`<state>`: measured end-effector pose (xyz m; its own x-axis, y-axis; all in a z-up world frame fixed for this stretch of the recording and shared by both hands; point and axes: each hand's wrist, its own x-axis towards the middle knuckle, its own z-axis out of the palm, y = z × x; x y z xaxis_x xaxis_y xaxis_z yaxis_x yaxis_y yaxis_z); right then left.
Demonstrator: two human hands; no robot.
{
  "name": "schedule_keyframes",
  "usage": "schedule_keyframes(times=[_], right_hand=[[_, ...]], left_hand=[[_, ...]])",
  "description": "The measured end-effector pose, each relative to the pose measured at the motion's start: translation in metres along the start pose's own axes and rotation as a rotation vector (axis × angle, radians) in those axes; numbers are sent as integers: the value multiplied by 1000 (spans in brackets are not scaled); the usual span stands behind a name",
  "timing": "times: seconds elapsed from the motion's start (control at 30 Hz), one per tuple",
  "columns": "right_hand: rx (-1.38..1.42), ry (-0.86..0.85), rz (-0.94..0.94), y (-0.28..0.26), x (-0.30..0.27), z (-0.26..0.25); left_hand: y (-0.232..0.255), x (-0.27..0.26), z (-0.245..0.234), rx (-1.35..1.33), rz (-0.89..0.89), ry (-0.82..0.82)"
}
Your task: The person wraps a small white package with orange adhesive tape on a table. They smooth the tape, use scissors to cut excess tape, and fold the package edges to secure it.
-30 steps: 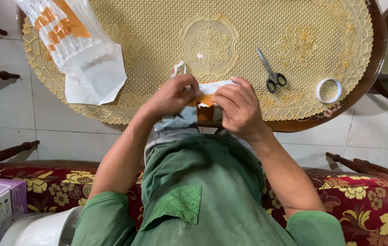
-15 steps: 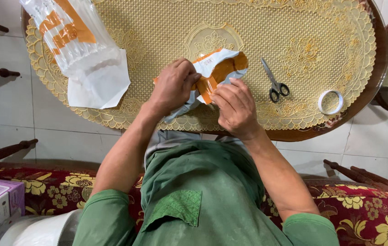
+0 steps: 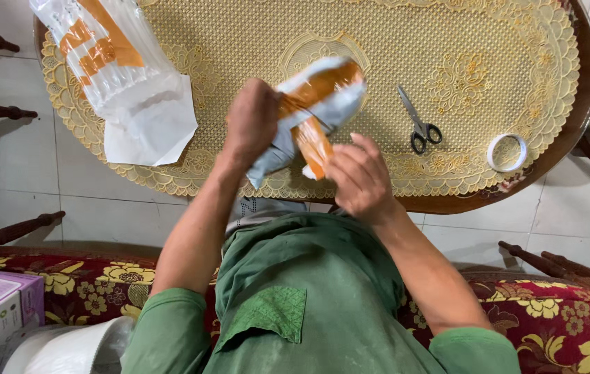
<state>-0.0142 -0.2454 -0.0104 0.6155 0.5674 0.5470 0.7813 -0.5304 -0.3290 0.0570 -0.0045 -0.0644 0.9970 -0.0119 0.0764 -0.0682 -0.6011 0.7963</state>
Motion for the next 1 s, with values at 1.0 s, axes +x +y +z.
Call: schedule_keyframes(times=[1.0], right_hand=[[612, 246, 1050, 17, -52, -111]], left_hand=[[-98, 49, -58, 122, -451, -40]])
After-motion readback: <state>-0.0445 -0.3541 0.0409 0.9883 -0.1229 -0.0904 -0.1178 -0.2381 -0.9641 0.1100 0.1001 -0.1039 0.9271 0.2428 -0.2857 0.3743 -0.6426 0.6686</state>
